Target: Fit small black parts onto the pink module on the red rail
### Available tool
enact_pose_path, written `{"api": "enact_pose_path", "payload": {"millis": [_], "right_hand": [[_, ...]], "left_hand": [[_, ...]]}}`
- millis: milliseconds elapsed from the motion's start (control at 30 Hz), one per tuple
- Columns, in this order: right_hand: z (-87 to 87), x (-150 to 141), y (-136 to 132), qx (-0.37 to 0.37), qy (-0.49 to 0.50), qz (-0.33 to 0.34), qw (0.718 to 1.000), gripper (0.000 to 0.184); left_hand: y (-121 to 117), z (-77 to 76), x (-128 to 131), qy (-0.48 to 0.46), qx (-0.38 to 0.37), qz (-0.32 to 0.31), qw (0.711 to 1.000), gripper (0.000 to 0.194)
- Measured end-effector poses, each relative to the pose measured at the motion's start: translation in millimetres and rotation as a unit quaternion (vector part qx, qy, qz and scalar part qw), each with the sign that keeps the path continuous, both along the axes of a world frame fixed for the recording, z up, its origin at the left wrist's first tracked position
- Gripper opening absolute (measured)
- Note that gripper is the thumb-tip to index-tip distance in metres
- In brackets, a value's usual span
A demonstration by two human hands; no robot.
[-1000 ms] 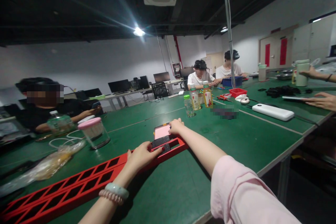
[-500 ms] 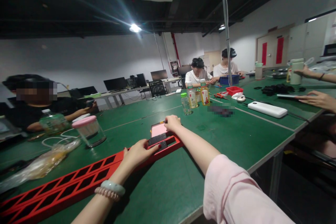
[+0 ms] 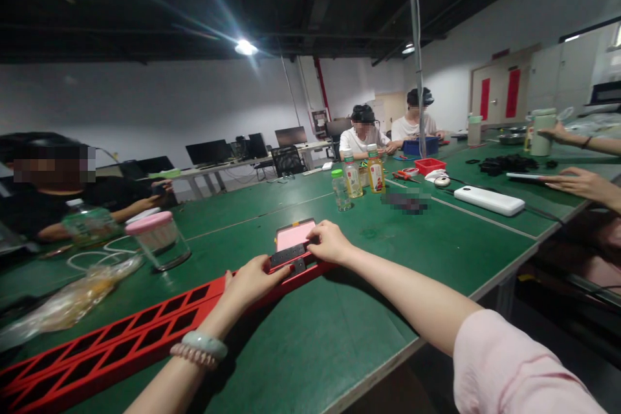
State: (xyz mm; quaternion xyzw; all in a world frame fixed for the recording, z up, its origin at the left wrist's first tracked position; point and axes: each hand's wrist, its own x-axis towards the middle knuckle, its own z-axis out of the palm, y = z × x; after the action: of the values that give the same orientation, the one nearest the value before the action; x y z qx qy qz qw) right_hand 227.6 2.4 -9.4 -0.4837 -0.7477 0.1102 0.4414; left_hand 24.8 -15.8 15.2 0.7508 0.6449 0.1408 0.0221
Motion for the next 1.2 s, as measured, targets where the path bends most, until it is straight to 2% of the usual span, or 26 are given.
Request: {"api": "enact_pose_path", "payload": {"millis": [133, 233, 467, 967, 1200], "right_hand": [[-2.3, 5, -1, -0.010, -0.027, -0.010, 1.000, 0.032], [-2.0, 1, -5, 0.000, -0.043, 0.016, 0.999, 0.038], [-3.3, -1, -14, 0.004, -0.042, 0.070, 0.997, 0.032], [-8.5, -1, -7, -0.009, -0.060, 0.089, 0.994, 0.037], [-5.4, 6, -4, -0.005, -0.099, 0.153, 0.983, 0.038]], "left_hand": [[-1, -1.2, 0, 0.006, 0.005, -0.001, 1.000, 0.059], [-2, -0.8, 1, 0.006, 0.004, 0.001, 1.000, 0.058], [0, -1.6, 0, 0.003, 0.007, -0.004, 1.000, 0.059], [6, -2.2, -1, 0.008, 0.007, -0.008, 1.000, 0.061], [8, -3.6, -2, 0.005, 0.006, -0.005, 1.000, 0.060]]}}
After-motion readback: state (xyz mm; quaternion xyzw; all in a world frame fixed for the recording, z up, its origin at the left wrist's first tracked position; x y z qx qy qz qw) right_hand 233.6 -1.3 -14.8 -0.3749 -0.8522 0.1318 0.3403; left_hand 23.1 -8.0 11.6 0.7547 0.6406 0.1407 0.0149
